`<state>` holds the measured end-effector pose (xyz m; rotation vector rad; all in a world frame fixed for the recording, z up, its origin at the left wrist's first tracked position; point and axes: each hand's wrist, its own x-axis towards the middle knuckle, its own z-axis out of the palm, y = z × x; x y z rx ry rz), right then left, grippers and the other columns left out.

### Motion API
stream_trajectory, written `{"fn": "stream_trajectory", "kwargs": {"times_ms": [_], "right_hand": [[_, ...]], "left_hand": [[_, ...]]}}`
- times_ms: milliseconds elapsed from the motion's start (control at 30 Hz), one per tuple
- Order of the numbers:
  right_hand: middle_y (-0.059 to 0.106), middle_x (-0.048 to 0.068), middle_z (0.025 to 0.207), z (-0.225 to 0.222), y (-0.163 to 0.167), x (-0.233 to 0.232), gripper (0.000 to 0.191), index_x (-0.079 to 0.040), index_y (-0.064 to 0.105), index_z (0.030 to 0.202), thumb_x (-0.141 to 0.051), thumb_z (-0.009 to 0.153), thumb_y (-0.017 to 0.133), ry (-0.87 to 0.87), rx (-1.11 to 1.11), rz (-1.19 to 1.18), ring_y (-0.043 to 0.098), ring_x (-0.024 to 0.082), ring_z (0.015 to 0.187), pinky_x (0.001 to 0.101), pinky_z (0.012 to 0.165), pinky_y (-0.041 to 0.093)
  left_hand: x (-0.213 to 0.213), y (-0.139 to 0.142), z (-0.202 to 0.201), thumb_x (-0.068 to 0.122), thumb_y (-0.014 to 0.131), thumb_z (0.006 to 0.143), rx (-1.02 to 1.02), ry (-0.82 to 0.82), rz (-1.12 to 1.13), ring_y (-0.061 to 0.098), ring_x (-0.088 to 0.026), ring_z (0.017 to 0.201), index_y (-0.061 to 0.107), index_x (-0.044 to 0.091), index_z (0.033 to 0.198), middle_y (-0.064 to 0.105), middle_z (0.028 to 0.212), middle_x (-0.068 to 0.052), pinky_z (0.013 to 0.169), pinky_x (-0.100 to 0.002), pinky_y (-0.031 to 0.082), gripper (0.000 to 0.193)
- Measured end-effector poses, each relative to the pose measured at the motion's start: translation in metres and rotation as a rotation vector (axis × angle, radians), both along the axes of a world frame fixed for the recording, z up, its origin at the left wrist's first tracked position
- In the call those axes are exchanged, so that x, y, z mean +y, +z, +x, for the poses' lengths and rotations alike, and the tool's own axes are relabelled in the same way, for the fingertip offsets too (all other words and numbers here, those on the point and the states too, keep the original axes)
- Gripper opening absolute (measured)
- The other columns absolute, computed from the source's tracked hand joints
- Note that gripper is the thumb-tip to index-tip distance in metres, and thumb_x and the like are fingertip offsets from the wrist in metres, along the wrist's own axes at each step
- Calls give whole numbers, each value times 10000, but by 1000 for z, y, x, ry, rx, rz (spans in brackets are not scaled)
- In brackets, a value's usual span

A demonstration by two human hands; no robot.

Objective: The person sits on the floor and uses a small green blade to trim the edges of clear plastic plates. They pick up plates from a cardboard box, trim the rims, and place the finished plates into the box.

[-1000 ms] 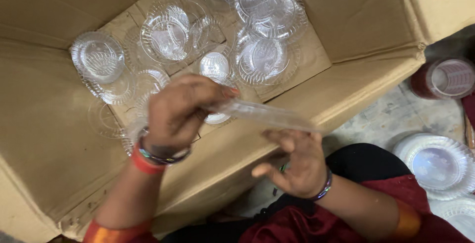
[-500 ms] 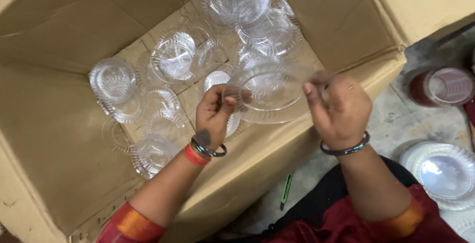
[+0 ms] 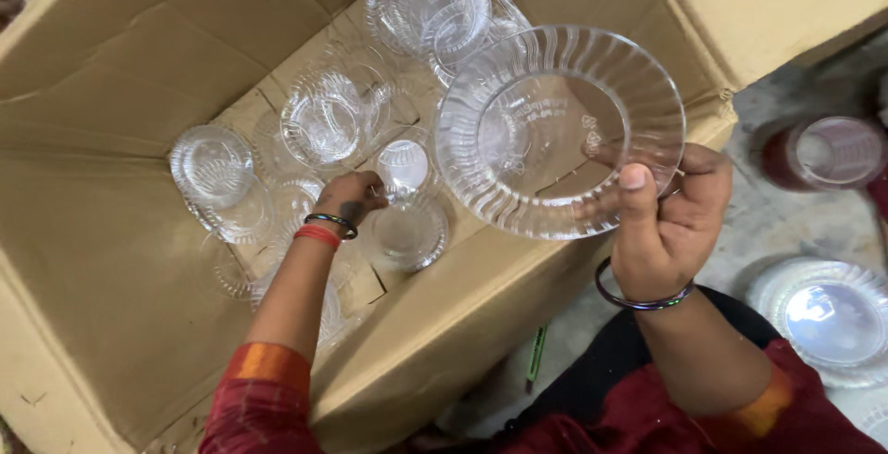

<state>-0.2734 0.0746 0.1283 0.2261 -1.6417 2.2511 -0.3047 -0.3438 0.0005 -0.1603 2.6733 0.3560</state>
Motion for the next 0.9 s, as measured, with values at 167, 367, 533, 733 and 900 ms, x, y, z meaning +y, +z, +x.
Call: {"fn": "stream_trajectory", "kwargs": {"times_ms": [167, 367, 533, 733, 900], "right_hand": [[659, 64, 1038, -3, 15, -1, 438, -36, 354, 1474, -35, 1089, 564, 80, -3, -78, 644, 67, 862, 374, 1119, 585], [580, 158, 1444, 4, 7, 7, 513, 34, 345, 1565, -71, 1105, 545, 147, 2, 39, 638, 165, 1260, 320, 1131, 499], [536, 155, 1551, 12, -10, 3, 419, 51, 423, 1443, -188, 1118, 535, 315, -53, -184, 550, 175, 1307, 330, 1164, 427], [559, 163, 1498, 21, -11, -1, 558, 71, 383, 1569, -195, 1110, 557, 298, -61, -255, 576, 189, 1322, 346, 1165, 444], [590, 173, 1490, 44, -17, 0, 597, 60, 411, 1557, -295, 1107, 577, 223, 99, 135, 606, 206, 1335, 322, 1165, 454]], "left_hand": [[25, 107, 14, 202, 742, 878, 410, -12, 45, 723, -304, 836, 772, 160, 988, 760, 908, -85, 734, -419, 552, 121], [124, 208, 66, 82, 733, 990, 1337, -197, -9, 642, -319, 836, 706, 73, 934, 708, 902, -95, 822, -467, 474, 62], [172, 217, 72, 172, 779, 966, 1288, -847, -110, 631, -122, 941, 809, 197, 1048, 787, 1130, 42, 1066, -409, 376, 91], [171, 209, 81, 214, 743, 992, 1255, -613, 395, 606, -198, 1070, 655, 133, 1209, 712, 1207, -35, 1055, -473, 430, 248], [178, 171, 72, 228, 707, 1004, 870, 152, 1198, 602, -274, 1160, 495, 56, 1367, 640, 1277, -123, 1010, -514, 491, 454]]}}
